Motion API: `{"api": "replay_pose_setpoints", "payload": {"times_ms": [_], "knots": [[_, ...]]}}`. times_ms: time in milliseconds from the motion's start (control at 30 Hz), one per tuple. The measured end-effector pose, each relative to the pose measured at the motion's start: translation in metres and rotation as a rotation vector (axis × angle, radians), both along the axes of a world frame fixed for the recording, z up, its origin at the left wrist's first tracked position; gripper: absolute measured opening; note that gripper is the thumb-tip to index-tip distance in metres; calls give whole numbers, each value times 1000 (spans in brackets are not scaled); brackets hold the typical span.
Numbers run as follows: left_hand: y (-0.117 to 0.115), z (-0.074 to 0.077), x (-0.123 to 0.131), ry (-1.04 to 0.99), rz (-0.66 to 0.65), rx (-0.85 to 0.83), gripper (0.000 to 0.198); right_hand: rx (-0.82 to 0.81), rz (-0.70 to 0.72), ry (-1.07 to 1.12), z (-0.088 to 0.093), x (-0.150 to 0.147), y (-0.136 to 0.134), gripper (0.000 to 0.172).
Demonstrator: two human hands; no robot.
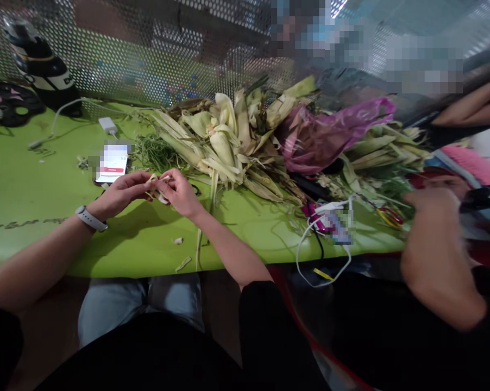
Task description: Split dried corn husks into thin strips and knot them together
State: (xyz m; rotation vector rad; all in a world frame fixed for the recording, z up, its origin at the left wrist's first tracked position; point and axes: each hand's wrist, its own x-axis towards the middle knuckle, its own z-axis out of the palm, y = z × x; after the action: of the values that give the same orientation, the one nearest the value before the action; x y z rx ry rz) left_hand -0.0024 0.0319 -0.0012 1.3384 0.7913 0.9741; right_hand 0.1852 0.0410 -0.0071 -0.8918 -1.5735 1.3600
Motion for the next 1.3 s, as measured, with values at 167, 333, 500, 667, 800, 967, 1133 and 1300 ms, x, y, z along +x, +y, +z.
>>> {"api": "replay_pose_setpoints", "payload": {"times_ms": [167,333,500,667,800,967,1133,1300], "knots": [[0,3,1,-50,39,-107,32,-29,-26,34,4,0,-1,43],[3,7,-3,-125,126,-263,25,100,26,23,9,14,1,31],[6,7,-7,-181,96,-341,17,254,168,47,11,22,1,31],[7,0,-7,-120,54,-310,24,430,121,25,13,16,-2,15],[5,-4,-2,-88,67,-226,31,541,-9,-105,13,12,-4,19],[1,-4,5,-96,181,-71,36,593,-181,-245,13,9,-7,25],[1,-3,6,-43,182,68,40,570,-163,-255,12,10,-4,25],[3,-5,5,23,189,198,34,635,-211,-318,13,11,0,23]]}}
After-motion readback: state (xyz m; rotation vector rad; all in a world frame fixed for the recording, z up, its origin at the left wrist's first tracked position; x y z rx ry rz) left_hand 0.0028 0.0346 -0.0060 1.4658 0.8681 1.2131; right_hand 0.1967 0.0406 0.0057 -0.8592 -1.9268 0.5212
